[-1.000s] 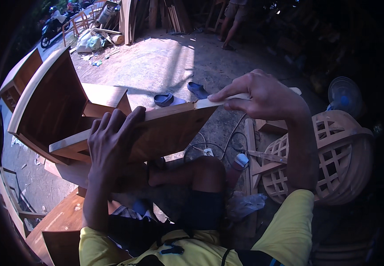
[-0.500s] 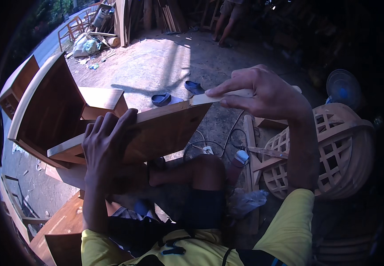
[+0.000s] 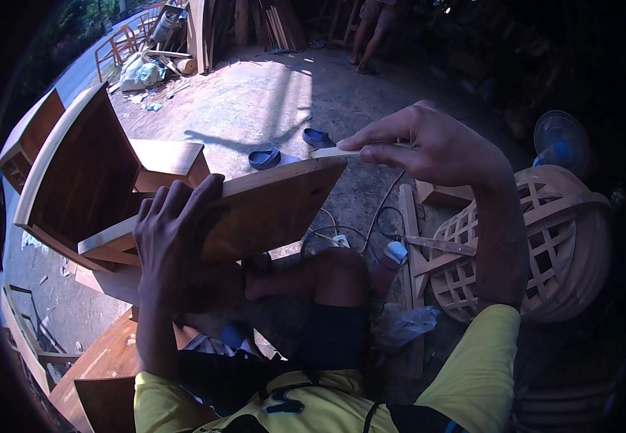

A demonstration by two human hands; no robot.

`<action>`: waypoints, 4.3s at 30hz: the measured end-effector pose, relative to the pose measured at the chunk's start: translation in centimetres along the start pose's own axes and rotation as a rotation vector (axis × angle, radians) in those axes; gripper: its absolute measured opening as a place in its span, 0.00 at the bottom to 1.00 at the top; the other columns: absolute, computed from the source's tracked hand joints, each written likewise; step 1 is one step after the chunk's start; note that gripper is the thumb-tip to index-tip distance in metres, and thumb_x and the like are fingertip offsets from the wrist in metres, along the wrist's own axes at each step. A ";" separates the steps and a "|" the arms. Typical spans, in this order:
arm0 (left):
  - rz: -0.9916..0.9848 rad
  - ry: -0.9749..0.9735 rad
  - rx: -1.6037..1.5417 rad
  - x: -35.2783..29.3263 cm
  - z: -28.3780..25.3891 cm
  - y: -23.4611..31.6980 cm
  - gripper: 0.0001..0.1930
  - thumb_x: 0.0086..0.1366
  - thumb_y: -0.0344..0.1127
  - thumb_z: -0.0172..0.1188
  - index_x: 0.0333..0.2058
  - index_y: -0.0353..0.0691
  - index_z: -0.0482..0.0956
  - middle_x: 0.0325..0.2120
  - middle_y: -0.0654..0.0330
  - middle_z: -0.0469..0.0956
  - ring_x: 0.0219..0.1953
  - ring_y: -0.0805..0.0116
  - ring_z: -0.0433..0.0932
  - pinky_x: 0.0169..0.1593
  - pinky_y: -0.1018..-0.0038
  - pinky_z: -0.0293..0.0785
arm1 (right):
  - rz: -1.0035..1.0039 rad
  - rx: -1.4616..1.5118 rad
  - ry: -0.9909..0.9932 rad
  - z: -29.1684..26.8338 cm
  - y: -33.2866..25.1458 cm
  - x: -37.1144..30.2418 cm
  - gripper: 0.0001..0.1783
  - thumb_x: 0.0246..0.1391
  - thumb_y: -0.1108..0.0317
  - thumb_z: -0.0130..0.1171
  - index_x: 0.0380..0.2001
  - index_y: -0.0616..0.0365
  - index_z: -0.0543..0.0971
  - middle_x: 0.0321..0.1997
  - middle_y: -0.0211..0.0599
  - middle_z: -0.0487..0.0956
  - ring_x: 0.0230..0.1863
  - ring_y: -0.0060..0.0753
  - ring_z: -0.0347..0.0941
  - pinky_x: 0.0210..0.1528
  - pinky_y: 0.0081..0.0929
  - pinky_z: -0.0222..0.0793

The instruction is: The person applies wood filler to a wooden panel using a small spatula, spreading the paste over holes and cracks on the surface and edges while turning the panel over to reach different areas.

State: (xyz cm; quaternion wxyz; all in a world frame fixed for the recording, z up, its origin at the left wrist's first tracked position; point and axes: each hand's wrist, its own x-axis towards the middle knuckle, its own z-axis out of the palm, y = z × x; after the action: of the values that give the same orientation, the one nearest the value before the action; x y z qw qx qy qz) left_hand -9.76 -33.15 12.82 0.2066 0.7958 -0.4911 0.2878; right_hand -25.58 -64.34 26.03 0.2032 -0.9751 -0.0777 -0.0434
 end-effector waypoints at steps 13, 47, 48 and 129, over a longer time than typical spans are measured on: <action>-0.029 0.015 0.019 0.2 -0.2 0.3 0.22 0.60 0.42 0.70 0.54 0.54 0.82 0.31 0.64 0.74 0.36 0.64 0.76 0.40 0.66 0.67 | 0.104 0.086 0.133 4.2 -0.4 -0.4 0.18 0.64 0.72 0.62 0.57 0.52 0.83 0.24 0.31 0.78 0.24 0.20 0.71 0.30 0.25 0.66; 0.017 -0.005 -0.001 0.5 -0.3 1.8 0.22 0.59 0.42 0.69 0.54 0.53 0.82 0.31 0.63 0.73 0.35 0.64 0.76 0.40 0.66 0.67 | 0.060 -0.259 0.032 1.6 -0.2 -1.7 0.14 0.61 0.61 0.66 0.50 0.36 0.88 0.27 0.34 0.76 0.33 0.37 0.74 0.41 0.41 0.68; 0.025 -0.004 -0.006 0.5 -0.2 1.7 0.22 0.59 0.42 0.69 0.54 0.53 0.82 0.31 0.63 0.74 0.36 0.64 0.76 0.40 0.66 0.66 | 0.130 -0.312 0.045 1.1 -0.7 -1.8 0.14 0.62 0.61 0.66 0.51 0.36 0.87 0.27 0.35 0.76 0.33 0.38 0.74 0.41 0.41 0.68; 0.056 -0.027 0.015 1.9 0.7 4.3 0.22 0.58 0.43 0.70 0.53 0.54 0.83 0.29 0.65 0.73 0.34 0.65 0.76 0.38 0.66 0.65 | 0.052 -0.302 0.126 2.0 1.2 -5.5 0.18 0.58 0.64 0.68 0.52 0.35 0.87 0.23 0.32 0.72 0.25 0.33 0.69 0.32 0.38 0.65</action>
State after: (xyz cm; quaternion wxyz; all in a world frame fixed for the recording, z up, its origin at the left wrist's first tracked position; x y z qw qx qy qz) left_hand -12.77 -36.68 13.70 0.1855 0.7872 -0.5138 0.2863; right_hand -30.70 -65.40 23.10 0.0596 -0.9916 -0.0323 -0.1105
